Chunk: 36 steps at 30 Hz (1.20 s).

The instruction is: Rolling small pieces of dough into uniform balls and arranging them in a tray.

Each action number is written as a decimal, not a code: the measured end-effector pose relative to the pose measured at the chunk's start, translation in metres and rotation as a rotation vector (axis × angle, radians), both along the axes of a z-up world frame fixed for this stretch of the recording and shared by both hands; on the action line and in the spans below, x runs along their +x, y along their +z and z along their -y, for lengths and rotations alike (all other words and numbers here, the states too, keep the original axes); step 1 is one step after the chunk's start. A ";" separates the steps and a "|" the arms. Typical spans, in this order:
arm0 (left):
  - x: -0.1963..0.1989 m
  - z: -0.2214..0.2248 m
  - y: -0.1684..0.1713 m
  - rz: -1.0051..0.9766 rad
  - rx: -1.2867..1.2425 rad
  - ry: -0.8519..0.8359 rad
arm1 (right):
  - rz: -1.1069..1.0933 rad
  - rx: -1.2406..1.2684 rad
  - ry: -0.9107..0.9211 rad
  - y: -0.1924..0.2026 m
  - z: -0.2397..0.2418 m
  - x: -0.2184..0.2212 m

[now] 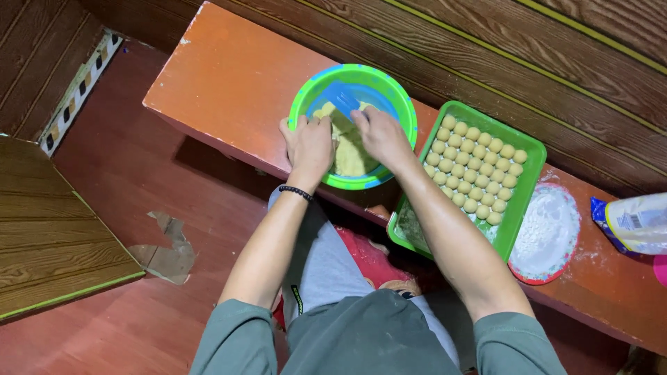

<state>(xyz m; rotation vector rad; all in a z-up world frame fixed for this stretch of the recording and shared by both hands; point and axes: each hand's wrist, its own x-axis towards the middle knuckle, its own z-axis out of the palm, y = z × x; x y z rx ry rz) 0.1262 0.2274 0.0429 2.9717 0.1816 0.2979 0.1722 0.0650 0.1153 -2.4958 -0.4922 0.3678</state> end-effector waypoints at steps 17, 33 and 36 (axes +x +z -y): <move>-0.005 0.001 -0.013 0.305 -0.140 0.055 | 0.035 -0.276 0.127 -0.049 -0.011 0.001; -0.007 0.002 -0.012 0.332 -0.113 0.050 | 0.011 -0.316 0.173 -0.109 -0.024 0.015; -0.008 0.002 -0.006 0.334 -0.122 0.051 | -0.007 -0.276 0.152 -0.115 -0.020 0.022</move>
